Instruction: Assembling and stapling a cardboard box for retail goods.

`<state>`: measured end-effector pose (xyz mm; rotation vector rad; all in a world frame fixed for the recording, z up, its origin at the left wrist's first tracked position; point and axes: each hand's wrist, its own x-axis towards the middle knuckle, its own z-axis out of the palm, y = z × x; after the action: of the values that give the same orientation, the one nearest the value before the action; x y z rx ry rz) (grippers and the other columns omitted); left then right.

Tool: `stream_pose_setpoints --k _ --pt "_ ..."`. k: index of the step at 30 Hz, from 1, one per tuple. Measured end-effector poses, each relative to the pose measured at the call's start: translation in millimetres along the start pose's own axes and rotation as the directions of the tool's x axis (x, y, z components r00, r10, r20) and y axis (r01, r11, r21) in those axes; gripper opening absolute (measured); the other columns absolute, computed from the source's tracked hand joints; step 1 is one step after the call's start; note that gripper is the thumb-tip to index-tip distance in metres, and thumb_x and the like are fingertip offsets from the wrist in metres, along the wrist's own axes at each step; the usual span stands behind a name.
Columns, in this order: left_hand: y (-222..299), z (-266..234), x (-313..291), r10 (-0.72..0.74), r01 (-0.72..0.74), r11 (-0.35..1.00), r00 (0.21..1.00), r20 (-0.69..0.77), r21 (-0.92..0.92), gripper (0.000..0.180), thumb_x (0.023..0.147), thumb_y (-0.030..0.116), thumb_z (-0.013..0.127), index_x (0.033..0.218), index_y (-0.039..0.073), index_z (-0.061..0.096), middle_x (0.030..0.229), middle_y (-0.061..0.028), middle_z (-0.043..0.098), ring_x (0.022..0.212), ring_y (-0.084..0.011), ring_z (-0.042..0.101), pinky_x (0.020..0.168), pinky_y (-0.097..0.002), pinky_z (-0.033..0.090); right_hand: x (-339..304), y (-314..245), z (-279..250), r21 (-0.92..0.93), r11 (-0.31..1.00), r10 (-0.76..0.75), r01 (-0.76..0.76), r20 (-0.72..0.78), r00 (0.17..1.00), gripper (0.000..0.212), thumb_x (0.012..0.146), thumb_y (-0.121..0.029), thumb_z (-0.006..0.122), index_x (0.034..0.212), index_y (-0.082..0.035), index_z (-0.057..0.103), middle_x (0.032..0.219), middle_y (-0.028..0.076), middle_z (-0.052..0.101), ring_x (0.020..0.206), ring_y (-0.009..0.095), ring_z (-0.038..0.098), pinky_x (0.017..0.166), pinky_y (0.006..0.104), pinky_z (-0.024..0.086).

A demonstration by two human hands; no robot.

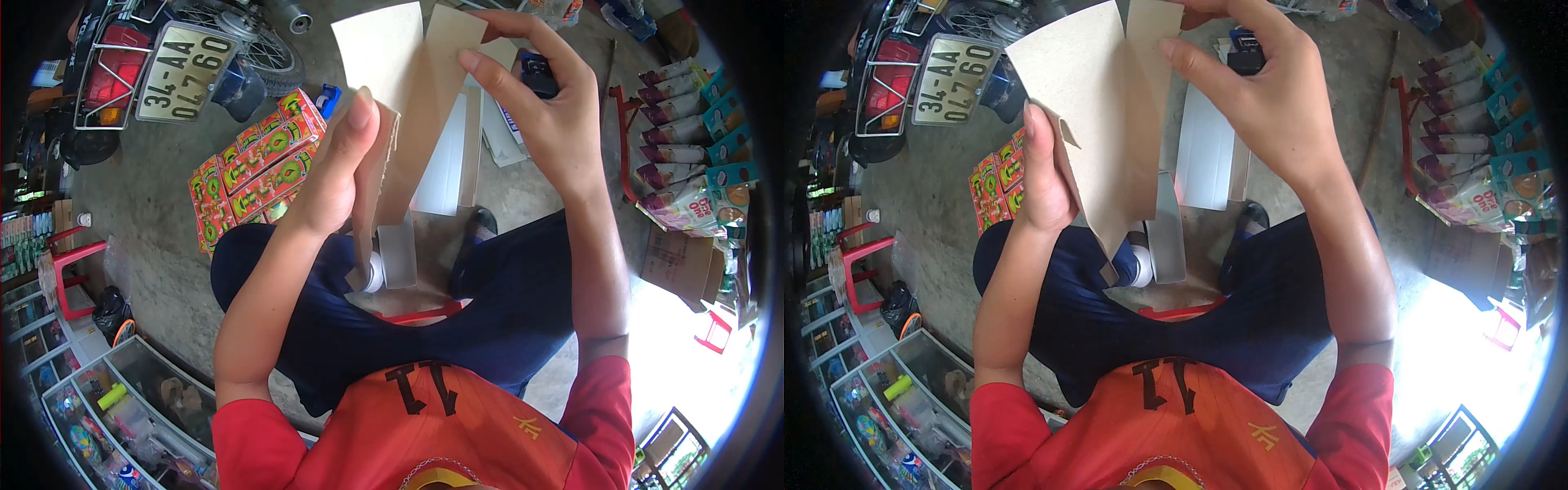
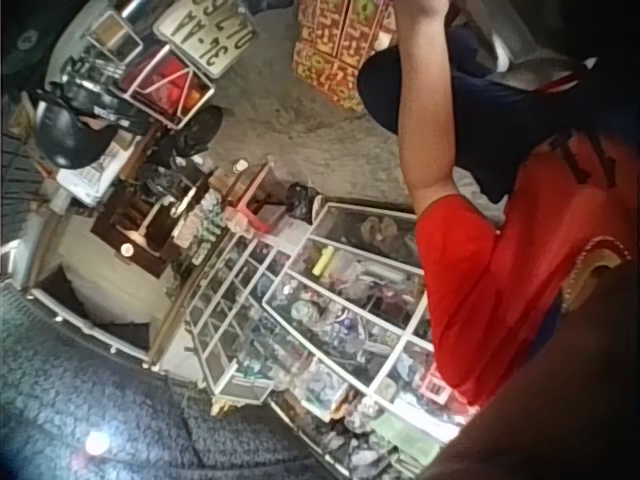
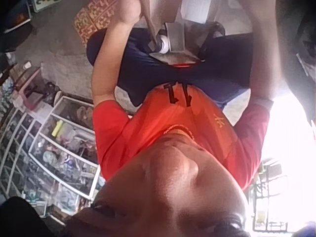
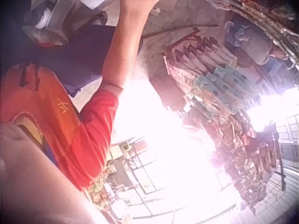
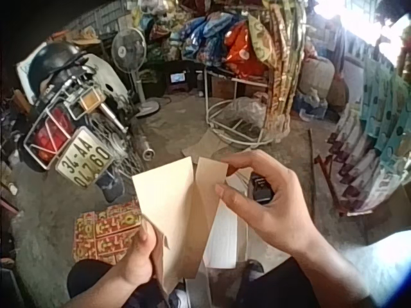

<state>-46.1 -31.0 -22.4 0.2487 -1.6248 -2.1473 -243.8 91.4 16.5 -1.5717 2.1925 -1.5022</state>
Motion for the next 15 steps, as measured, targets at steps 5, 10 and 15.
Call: stream_pose_setpoints --k 5,10,15 --pt "4.9 5.3 1.7 -0.035 0.03 0.989 0.999 -0.026 -0.146 0.085 0.106 0.07 0.039 0.161 0.006 0.034 0.152 -0.0117 0.053 0.135 -0.0209 0.055 0.111 -0.0384 0.047 -3.2 -9.4 4.7 -0.143 0.89 -0.442 0.434 -0.033 0.896 0.029 0.083 0.002 0.077 0.11 -0.009 0.08 0.115 0.001 0.07 0.07 0.008 0.049 0.063 0.0246 0.044" --pt "9.5 3.7 1.7 -0.064 0.038 0.981 0.989 -0.132 -0.19 0.085 0.105 0.073 0.037 0.158 0.007 0.04 0.146 -0.0117 0.058 0.13 -0.0202 0.059 0.107 -0.0373 0.05 -7.6 -16.0 11.7 -0.197 0.873 -0.435 0.445 0.096 0.895 0.033 0.079 0.001 0.08 0.107 -0.015 0.083 0.118 0.002 0.07 0.069 0.013 0.05 0.062 0.026 0.045" --pt "6.9 2.5 3.3 -0.066 0.042 0.961 0.995 -0.079 -0.275 0.08 0.107 0.07 0.037 0.155 0.006 0.045 0.14 -0.0106 0.062 0.123 -0.0187 0.063 0.102 -0.0353 0.053 -4.6 -14.6 13.5 -0.071 0.91 -0.409 0.409 0.019 0.912 0.03 0.083 -0.006 0.084 0.113 -0.01 0.081 0.12 0.001 0.071 0.078 0.011 0.061 0.062 0.0257 0.046"
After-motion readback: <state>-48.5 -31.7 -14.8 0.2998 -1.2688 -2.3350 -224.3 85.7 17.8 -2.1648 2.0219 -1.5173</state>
